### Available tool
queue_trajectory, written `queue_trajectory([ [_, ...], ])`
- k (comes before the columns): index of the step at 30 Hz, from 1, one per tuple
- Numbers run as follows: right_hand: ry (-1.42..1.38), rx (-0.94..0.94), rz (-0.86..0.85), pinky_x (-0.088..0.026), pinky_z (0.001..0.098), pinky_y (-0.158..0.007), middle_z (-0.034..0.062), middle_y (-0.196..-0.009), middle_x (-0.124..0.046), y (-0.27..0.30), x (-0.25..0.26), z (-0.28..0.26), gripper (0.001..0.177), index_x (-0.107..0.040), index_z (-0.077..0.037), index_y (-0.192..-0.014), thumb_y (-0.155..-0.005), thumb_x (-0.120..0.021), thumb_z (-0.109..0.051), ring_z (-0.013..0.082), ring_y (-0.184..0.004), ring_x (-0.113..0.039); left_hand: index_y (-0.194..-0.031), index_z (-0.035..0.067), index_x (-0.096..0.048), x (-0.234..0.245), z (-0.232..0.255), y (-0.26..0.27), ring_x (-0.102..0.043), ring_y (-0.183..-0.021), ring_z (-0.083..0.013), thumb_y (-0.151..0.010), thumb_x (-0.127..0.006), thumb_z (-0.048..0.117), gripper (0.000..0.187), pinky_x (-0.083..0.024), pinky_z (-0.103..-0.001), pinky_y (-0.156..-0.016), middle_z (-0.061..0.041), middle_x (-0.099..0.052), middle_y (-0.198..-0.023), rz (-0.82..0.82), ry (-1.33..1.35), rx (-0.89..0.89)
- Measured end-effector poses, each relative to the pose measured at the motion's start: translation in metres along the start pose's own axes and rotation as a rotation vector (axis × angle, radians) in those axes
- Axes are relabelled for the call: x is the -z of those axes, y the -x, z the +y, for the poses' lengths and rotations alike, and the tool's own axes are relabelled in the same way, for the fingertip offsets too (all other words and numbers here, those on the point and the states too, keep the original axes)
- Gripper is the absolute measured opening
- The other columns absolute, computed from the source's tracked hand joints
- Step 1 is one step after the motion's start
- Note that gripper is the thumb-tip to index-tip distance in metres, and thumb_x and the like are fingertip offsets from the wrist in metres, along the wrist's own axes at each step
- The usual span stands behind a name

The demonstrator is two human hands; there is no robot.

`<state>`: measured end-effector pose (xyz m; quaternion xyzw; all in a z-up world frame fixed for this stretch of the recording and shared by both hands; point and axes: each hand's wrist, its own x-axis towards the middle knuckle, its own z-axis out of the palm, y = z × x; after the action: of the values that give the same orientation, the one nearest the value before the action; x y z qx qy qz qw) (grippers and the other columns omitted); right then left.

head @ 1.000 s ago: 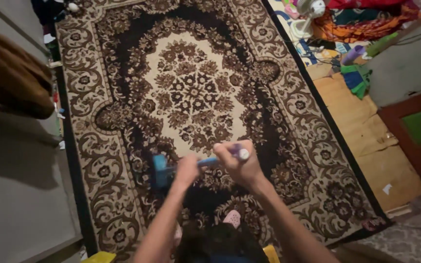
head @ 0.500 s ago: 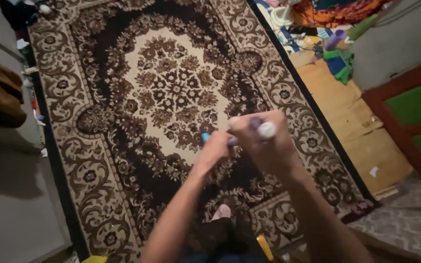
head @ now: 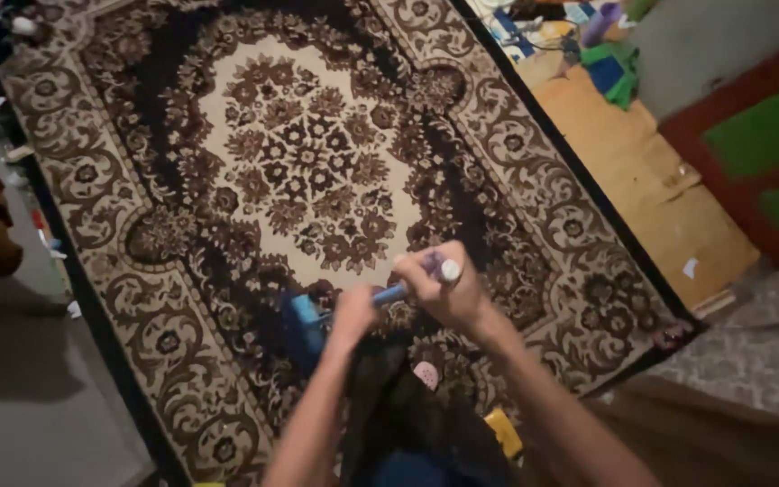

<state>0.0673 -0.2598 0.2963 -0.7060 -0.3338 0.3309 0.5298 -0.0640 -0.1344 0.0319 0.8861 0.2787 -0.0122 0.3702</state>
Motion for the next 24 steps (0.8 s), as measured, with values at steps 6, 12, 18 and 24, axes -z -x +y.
queue_trajectory([
  [6, 0.235, 0.316, -0.05, -0.042, 0.0236, -0.045, -0.005, -0.053, -0.055, 0.002, 0.02, -0.085, 0.048, -0.053, -0.007, -0.056, -0.101, -0.059, -0.022, 0.0021, -0.049, -0.053, -0.107, 0.005, -0.069, 0.034, 0.13, -0.036, -0.072, -0.09, -0.0311, -0.085, -0.07, 0.023, 0.028, -0.056, -0.045, -0.077, -0.016, -0.075, -0.096, 0.071, 0.634, -0.347],
  [12, 0.241, 0.232, 0.072, -0.033, 0.0273, -0.04, -0.0025, -0.049, -0.054, 0.023, 0.037, -0.09, 0.044, -0.054, -0.008, -0.054, -0.096, -0.06, -0.02, 0.0033, -0.044, -0.046, -0.094, 0.001, -0.072, 0.018, 0.113, -0.059, -0.074, -0.077, -0.0321, -0.076, -0.069, 0.013, 0.022, -0.057, -0.044, -0.071, -0.019, -0.074, -0.085, -0.112, 0.336, -0.351],
  [18, -0.097, 0.215, 0.028, -0.03, 0.0262, -0.036, -0.004, -0.048, -0.054, 0.024, 0.049, -0.016, 0.044, -0.054, -0.01, -0.051, -0.095, -0.056, -0.018, 0.0042, -0.037, -0.04, -0.099, 0.011, -0.08, 0.081, 0.075, 0.0, -0.073, -0.079, -0.0391, -0.071, -0.075, 0.014, 0.029, -0.057, -0.047, -0.078, -0.021, -0.074, -0.085, -0.241, -0.029, -0.067],
  [24, -0.315, 0.055, -0.141, -0.037, 0.0253, -0.045, -0.005, -0.057, -0.057, 0.029, -0.011, 0.058, 0.038, -0.066, -0.008, -0.062, -0.098, -0.058, -0.017, 0.0047, -0.05, -0.047, -0.084, 0.006, -0.079, 0.01, -0.071, 0.051, -0.073, -0.085, -0.0406, -0.074, -0.079, 0.022, 0.019, -0.058, -0.05, -0.08, -0.022, -0.072, -0.084, -0.133, -0.324, 0.146],
])
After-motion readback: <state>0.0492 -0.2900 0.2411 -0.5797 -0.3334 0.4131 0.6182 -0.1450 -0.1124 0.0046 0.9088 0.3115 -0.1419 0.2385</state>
